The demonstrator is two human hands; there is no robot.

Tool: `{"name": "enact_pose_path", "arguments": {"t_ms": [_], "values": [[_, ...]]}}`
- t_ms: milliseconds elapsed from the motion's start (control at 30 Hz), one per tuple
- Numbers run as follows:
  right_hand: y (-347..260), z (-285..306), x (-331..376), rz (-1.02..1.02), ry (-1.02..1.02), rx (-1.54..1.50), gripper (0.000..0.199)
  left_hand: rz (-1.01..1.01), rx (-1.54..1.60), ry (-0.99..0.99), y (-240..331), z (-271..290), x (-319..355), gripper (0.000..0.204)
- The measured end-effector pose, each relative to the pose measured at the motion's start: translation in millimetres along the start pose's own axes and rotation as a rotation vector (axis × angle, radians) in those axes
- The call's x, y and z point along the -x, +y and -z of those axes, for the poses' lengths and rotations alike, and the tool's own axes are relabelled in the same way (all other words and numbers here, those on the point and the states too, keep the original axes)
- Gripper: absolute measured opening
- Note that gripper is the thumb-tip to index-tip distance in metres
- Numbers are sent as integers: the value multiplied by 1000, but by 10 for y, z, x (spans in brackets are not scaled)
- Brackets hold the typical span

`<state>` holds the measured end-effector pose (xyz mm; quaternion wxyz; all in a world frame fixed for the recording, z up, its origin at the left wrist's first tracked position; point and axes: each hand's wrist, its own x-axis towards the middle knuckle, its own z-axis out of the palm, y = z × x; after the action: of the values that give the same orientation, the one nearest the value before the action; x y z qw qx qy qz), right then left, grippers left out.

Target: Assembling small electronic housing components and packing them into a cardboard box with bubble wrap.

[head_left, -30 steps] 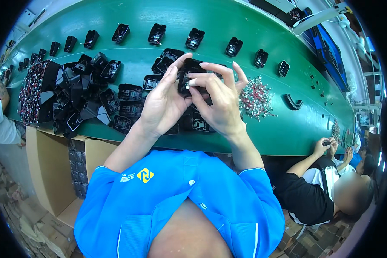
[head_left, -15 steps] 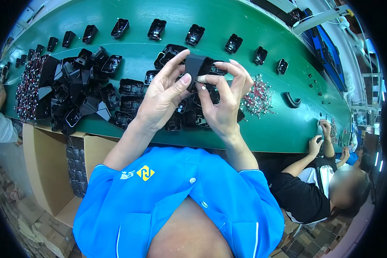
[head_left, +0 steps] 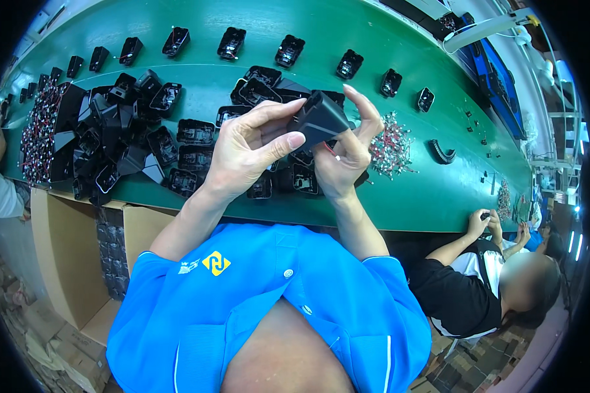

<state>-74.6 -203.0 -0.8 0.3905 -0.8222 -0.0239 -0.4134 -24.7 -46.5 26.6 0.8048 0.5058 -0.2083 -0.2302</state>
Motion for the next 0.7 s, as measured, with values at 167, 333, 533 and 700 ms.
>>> {"name": "enact_pose_path", "arguments": {"t_ms": [167,333,533,700], "values": [[44,57,-35,54,-130,7,24,138,146,118,-156,71,-27,50],[47,181,55,-5,-147,27,24,248,74,108,-150,-60,-90,52],[741,859,-332,80,-56,335,29,-173,-907,143,-147,68,-415,55],[2118,2231,-773,-214,-160,711,30,-38,-1247,209,-256,525,-593,48]]}}
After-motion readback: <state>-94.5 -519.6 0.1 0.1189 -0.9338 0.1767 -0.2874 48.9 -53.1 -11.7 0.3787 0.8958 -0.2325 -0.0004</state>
